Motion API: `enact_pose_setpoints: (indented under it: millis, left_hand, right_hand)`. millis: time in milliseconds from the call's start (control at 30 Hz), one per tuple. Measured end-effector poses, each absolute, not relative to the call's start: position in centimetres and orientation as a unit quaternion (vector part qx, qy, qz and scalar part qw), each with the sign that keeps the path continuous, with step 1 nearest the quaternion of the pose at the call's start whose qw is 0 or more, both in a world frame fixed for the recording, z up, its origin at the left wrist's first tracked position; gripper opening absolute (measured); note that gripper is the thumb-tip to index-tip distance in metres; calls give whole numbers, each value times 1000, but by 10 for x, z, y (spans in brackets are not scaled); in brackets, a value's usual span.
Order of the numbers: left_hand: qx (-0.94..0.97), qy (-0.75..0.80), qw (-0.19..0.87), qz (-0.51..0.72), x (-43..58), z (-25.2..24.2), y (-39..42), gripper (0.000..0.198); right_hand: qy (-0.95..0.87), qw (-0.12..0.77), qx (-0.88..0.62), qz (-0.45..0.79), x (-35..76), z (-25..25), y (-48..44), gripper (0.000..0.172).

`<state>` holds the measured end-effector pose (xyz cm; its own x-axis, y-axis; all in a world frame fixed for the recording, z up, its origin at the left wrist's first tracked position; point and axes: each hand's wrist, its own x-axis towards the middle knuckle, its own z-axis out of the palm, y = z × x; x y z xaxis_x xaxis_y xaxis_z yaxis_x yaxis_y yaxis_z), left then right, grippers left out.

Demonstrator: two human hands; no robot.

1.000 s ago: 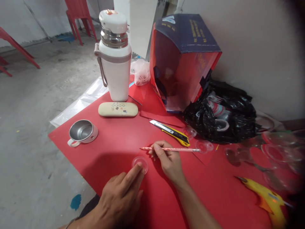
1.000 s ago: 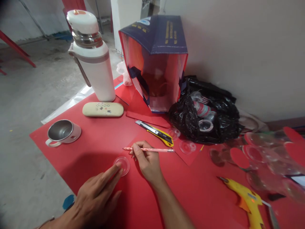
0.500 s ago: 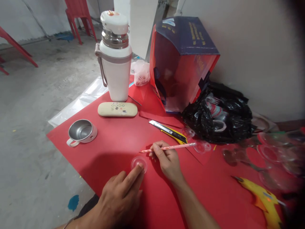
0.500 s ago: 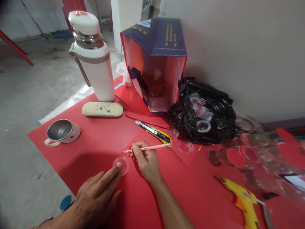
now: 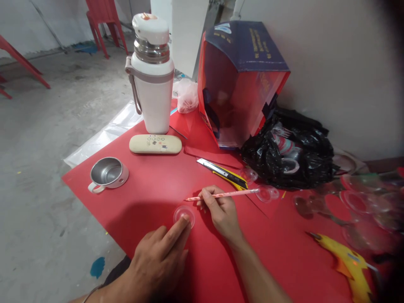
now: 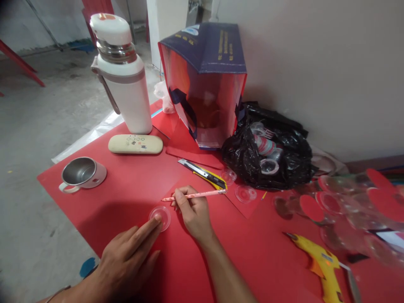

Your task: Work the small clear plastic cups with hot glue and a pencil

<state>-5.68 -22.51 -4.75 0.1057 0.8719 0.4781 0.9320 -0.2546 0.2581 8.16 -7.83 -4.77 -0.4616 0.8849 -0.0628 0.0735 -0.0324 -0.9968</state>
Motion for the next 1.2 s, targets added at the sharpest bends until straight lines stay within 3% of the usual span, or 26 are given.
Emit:
enact_pose_setpoints:
  millis: [400,667,867,1200]
  left_hand:
    - [-743,-614,38,-264,-57,-52,-230,36]
    - [-740,-615,40,-270,-56,-48,-227,33]
    - [-742,-618,36,-257,-55,-50,-228,35]
    - [-745,-612,27,-263,-58,-51,-229,33]
  right_hand:
    - [-722,202,-313,583,58,-11,-53,36]
    - [-737,33,-215,640,43,-13,-48,32]
    - [-769,45,-195,607,34,-8,-43,32]
    - [-717,182,-295,604,52,-17,-34,41]
